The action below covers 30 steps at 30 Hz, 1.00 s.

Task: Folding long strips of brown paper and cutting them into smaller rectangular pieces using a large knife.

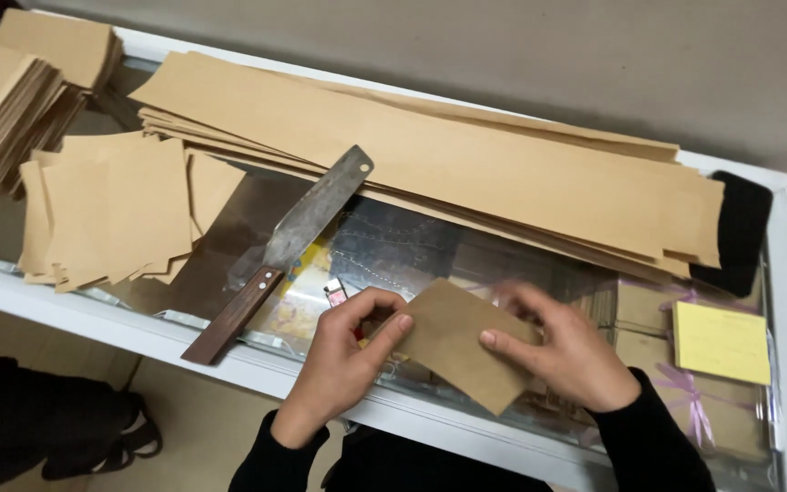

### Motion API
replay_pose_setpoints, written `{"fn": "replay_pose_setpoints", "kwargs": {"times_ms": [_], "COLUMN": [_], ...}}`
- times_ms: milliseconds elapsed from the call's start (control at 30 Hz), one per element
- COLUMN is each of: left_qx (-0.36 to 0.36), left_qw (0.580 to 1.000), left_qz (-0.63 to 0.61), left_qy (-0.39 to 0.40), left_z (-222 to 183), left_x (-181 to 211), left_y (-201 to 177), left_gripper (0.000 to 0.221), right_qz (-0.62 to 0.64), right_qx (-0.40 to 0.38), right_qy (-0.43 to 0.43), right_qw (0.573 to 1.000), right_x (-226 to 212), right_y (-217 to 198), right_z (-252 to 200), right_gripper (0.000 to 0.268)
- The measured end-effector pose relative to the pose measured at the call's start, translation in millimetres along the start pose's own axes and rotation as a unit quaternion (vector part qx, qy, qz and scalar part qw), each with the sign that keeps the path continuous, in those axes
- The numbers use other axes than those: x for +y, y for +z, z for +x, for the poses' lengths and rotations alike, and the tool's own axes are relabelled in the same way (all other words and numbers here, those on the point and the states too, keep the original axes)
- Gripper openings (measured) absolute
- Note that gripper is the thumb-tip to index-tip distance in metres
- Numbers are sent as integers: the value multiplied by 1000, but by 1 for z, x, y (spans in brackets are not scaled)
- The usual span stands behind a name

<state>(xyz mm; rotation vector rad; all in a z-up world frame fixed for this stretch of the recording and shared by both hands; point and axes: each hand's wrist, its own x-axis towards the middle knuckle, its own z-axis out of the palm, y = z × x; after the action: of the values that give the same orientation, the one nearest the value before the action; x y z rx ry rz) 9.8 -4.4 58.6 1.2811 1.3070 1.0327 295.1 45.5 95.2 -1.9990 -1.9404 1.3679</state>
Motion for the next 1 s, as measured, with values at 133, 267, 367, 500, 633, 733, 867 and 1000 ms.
{"fn": "replay_pose_setpoints", "kwargs": {"times_ms": [133, 267, 367, 500, 633, 733, 867, 1000], "left_qx": [41, 75, 75, 71, 148, 247, 214, 221], "left_qw": [999, 996, 995, 997, 977, 794, 788, 797], "left_qz": [-31, -41, -40, -33, 155, 552, 575, 562], "left_qy": [7, -31, -45, -10, -5, 64, -47, -17], "left_z": [-1, -9, -10, -8, -5, -6, -1, 10], "left_x": [-11, -26, -31, -14, -12, -39, -54, -68], "left_y": [-9, -19, -23, -27, -49, -68, -82, -93], "left_gripper": [14, 19, 25, 21, 28, 57, 70, 63], "right_qz": [160, 216, 243, 333, 310, 360, 469, 505], "right_qx": [-76, -122, -177, -239, -141, -70, -65, -99], "right_qy": [-61, -62, -32, 0, 103, 120, 96, 85], "right_qw": [982, 967, 953, 912, 935, 923, 875, 853], "right_x": [22, 30, 22, 22, -10, 4, 68, 114], "right_y": [25, 36, 38, 52, 31, 20, 16, 15], "right_z": [16, 19, 20, 27, 20, 29, 61, 78], "right_gripper": [35, 30, 31, 38, 45, 43, 42, 44]}}
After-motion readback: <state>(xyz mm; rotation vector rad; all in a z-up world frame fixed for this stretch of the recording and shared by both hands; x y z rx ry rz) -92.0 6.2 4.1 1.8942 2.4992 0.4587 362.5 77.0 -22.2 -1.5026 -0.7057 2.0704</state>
